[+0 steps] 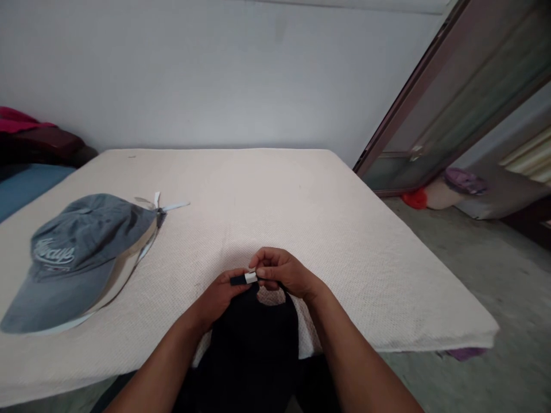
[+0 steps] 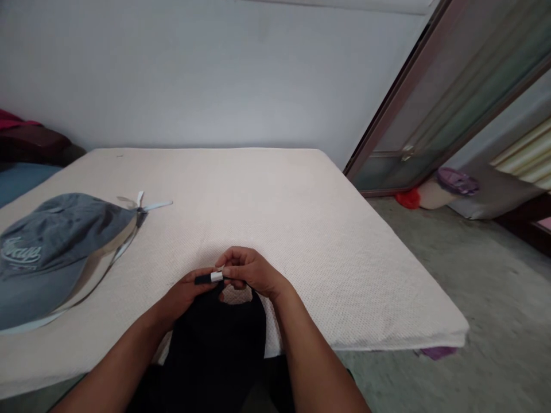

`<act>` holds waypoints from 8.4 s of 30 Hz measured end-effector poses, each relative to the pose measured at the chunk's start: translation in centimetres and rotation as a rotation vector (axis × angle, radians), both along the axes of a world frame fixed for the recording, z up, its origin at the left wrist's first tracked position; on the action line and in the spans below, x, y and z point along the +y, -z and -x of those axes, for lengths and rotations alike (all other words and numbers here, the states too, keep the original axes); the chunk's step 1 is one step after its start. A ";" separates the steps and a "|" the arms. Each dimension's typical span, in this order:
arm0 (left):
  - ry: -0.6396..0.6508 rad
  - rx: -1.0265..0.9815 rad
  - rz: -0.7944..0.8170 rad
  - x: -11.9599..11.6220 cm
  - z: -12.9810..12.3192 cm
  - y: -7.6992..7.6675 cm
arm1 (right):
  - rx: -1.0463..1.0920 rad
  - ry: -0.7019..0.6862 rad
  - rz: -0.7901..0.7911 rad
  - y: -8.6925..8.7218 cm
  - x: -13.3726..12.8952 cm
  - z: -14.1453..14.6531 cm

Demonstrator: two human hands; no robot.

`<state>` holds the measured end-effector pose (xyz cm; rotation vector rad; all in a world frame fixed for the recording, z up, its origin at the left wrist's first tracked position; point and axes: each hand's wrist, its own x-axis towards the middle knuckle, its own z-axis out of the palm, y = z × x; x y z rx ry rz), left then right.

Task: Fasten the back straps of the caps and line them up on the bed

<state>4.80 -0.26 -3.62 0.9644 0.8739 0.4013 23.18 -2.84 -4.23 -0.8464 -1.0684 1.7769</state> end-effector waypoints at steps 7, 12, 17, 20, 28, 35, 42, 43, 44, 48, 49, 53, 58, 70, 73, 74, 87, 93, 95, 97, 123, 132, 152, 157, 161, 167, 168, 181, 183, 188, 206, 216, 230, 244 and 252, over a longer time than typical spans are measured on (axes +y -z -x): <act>-0.011 -0.112 0.087 -0.1 0.1 0.0 | -0.031 -0.011 0.026 0.0 0.1 -0.1; 0.012 -0.053 0.040 0.0 0.3 0.2 | 0.015 -0.006 0.003 0.1 0.1 0.1; -0.038 -0.002 0.025 0.1 0.4 0.5 | -0.023 -0.027 -0.003 0.1 0.0 0.1; -0.090 -0.086 0.114 0.1 0.4 0.1 | -0.055 -0.058 0.012 0.0 -0.2 -0.4; -0.107 -0.172 0.179 0.0 0.4 -0.9 | -0.074 -0.065 0.107 0.4 -0.8 -1.6; -0.063 -0.143 0.162 0.0 0.6 -0.6 | 0.071 0.010 0.098 0.3 -0.4 -0.6; -0.048 -0.096 0.095 0.2 0.7 -0.2 | 0.079 0.041 0.070 0.1 -0.3 -0.1; -0.036 -0.085 0.075 0.2 0.6 -0.1 | 0.079 0.031 0.064 0.2 -0.3 0.0; -0.026 -0.076 0.056 0.1 0.6 -0.1 | 0.081 0.024 0.057 0.2 -0.3 0.1; -0.028 -0.074 0.055 0.1 0.6 -0.2 | 0.073 0.014 0.037 0.2 -0.3 0.3; -0.040 -0.079 0.072 0.1 0.6 -0.3 | 0.065 0.020 0.036 0.2 -0.3 0.3; -0.073 -0.071 0.108 -0.1 0.8 -0.6 | 0.050 0.038 0.034 0.3 -0.2 0.2; -0.082 -0.008 0.077 -0.2 0.9 -0.6 | 0.074 -0.030 0.020 0.2 -0.1 0.6; -0.033 -0.087 0.059 -0.3 0.5 -1.1 | 0.081 -0.049 0.027 0.0 -0.1 0.6; -0.026 -0.126 0.099 -0.3 0.9 -0.5 | 0.072 -0.054 0.021 0.0 -0.1 0.6; -0.015 -0.130 0.108 -0.3 1.0 -0.4 | 0.072 -0.053 0.022 -0.1 -0.1 0.6; -0.030 -0.061 0.023 -0.5 0.7 -0.6 | 0.073 -0.053 0.029 0.1 -0.2 0.7; 0.001 -0.029 -0.071 -0.4 0.9 -0.2 | -0.015 -0.049 0.024 -0.1 -0.1 0.7; 0.047 -0.064 -0.072 -0.4 1.1 -0.1 | -0.032 -0.043 0.014 -0.1 -0.1 0.6; 0.095 -0.109 -0.042 -0.3 1.3 -0.2 | -0.043 -0.051 0.004 -0.2 -0.1 0.4; 0.095 -0.060 -0.030 -0.5 0.8 -0.4 | -0.166 0.028 0.047 0.2 0.2 0.7; 0.097 -0.142 0.026 -0.4 1.3 0.1 | -0.120 0.046 0.065 0.3 0.2 0.9; 0.047 -0.074 0.073 -0.3 1.0 0.0 | -0.134 -0.008 0.051 0.6 0.2 1.0; 0.039 0.024 -0.029 -0.6 1.1 -0.1 | -0.171 -0.011 0.030 0.6 0.3 1.2; 0.044 0.030 -0.053 -0.5 1.4 -0.2 | -0.219 -0.007 0.031 0.3 0.3 1.3; 0.100 -0.025 -0.084 -0.3 1.6 -0.2 | -0.210 0.000 0.054 0.2 0.3 1.3; 0.102 -0.005 -0.120 -0.3 1.6 -0.2 | -0.209 -0.001 0.054 0.2 0.3 1.3; 0.093 0.020 -0.144 -0.5 1.6 -0.5 | -0.200 -0.018 0.054 0.6 0.5 1.3; 0.098 0.018 -0.114 -0.5 1.7 -0.4 | -0.206 -0.020 0.049 0.6 0.5 1.3; 0.094 0.036 -0.117 -0.5 1.8 -0.4 | -0.224 -0.023 0.045 0.5 0.5 1.4; 0.148 -0.110 0.108 -0.1 3.0 -0.3 | -0.106 -0.045 0.095 0.6 0.4 1.4; 0.030 -0.084 0.128 -0.3 2.0 -0.4 | -0.114 -0.023 0.109 0.7 0.5 1.6; -0.444 -0.442 0.462 3.3 4.0 -1.4 | 0.066 0.047 0.186 0.5 -0.4 1.2; -0.060 -0.358 0.396 -0.8 2.3 -0.1 | 0.115 0.750 0.141 0.4 0.4 -1.7; -0.396 -0.533 0.378 1.0 3.2 1.0 | 0.268 0.561 0.196 1.0 0.1 -1.2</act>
